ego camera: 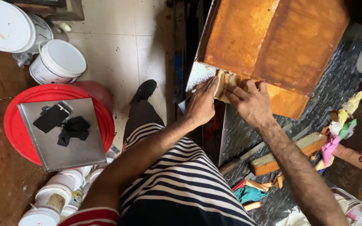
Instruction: The recorder is slicing large sections of cake sponge into rectangular pieces and squares on a work table.
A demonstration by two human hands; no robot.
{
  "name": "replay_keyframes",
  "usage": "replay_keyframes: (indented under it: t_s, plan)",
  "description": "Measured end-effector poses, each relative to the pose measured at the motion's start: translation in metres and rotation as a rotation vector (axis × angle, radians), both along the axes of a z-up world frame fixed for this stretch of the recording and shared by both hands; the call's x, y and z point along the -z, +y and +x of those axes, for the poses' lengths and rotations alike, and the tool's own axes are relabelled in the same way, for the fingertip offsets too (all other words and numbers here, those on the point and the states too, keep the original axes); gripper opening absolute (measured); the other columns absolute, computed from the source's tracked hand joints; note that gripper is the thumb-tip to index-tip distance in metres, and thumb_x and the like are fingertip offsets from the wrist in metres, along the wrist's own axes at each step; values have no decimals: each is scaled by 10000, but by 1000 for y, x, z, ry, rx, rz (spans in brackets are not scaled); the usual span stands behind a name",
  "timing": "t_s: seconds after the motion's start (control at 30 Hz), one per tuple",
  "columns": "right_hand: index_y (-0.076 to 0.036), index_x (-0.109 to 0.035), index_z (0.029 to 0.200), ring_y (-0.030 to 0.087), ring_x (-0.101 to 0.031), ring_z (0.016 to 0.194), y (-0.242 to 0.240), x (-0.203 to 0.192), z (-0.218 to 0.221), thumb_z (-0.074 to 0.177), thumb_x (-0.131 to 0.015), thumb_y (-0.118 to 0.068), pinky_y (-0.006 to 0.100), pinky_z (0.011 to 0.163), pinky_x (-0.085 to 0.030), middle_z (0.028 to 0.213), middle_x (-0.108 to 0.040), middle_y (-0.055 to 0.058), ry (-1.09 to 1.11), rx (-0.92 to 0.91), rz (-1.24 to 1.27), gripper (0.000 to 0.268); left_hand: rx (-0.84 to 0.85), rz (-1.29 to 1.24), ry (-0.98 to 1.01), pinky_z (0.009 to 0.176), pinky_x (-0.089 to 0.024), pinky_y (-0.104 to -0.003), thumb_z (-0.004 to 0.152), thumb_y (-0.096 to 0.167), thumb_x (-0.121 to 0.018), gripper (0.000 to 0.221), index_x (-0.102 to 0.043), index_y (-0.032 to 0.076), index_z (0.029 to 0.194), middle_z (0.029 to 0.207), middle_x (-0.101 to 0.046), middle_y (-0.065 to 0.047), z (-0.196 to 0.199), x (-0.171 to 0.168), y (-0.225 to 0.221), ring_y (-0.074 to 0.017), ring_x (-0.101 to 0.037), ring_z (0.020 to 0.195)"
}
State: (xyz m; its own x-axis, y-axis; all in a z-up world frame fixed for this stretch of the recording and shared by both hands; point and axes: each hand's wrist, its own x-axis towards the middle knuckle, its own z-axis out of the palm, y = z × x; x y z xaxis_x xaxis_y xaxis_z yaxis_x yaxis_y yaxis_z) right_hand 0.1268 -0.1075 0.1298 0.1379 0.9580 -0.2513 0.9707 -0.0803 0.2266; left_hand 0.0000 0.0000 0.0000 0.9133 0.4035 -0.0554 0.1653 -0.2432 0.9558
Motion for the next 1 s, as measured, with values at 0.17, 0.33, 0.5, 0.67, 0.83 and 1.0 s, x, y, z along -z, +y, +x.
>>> replay_keyframes:
  t_s: [0.17, 0.33, 0.5, 0.67, 0.83, 1.0]
  plan:
    - [-231, -759, 1265, 190, -530, 1131, 1, 1, -2, 876, -661, -220, 408, 930, -401, 1338, -676, -110, 12, 13, 3, 401, 45, -107, 122, 1157, -421, -431, 721, -146, -618, 860, -344, -8, 1525, 1472, -504, -239, 11, -11, 8, -394, -498, 1359]
    - [-229, -755, 1273, 202, -531, 1133, 3, 5, -4, 870, -680, -190, 405, 944, -401, 1374, -671, -102, 38, 27, 38, 411, 40, -115, 188, 1091, -475, -436, 716, -119, -664, 877, -326, 21, 1513, 1449, -507, -236, 16, -25, 12, -377, -509, 1331]
    - [-176, -711, 1329, 231, -550, 1190, -24, 18, -5, 865, -687, -75, 405, 971, -426, 1437, -646, -43, 209, 132, 145, 475, 67, -124, 219, 1073, -483, -445, 707, -117, -668, 872, -340, 31, 1501, 1415, -539, -217, 21, -14, 5, -365, -520, 1325]
    - [-40, -570, 1449, 290, -524, 1362, -41, 29, -30, 848, -624, 101, 456, 1158, -425, 1549, -549, 110, 342, 381, 366, 619, 35, -123, 206, 1050, -496, -453, 697, -105, -676, 824, -382, 25, 1455, 1375, -567, -224, 26, -17, 14, -378, -564, 1278]
    - [52, -375, 1554, 409, -305, 1531, -40, 66, -52, 887, -714, -96, 553, 1244, -244, 1639, -347, 237, 259, 541, 331, 762, 16, -198, 154, 1061, -507, -462, 881, -13, -640, 588, -430, 4, 1430, 1342, -634, -225, 23, -7, 7, -390, -620, 1273]
    - [7, -381, 1581, 392, -303, 1562, -31, 85, -62, 927, -643, -74, 568, 1270, -219, 1673, -346, 189, 177, 643, 361, 709, -18, -276, 73, 1078, -499, -409, 770, -118, -545, 755, -339, -58, 1494, 1420, -590, -244, 8, 0, -11, -376, -590, 1316]
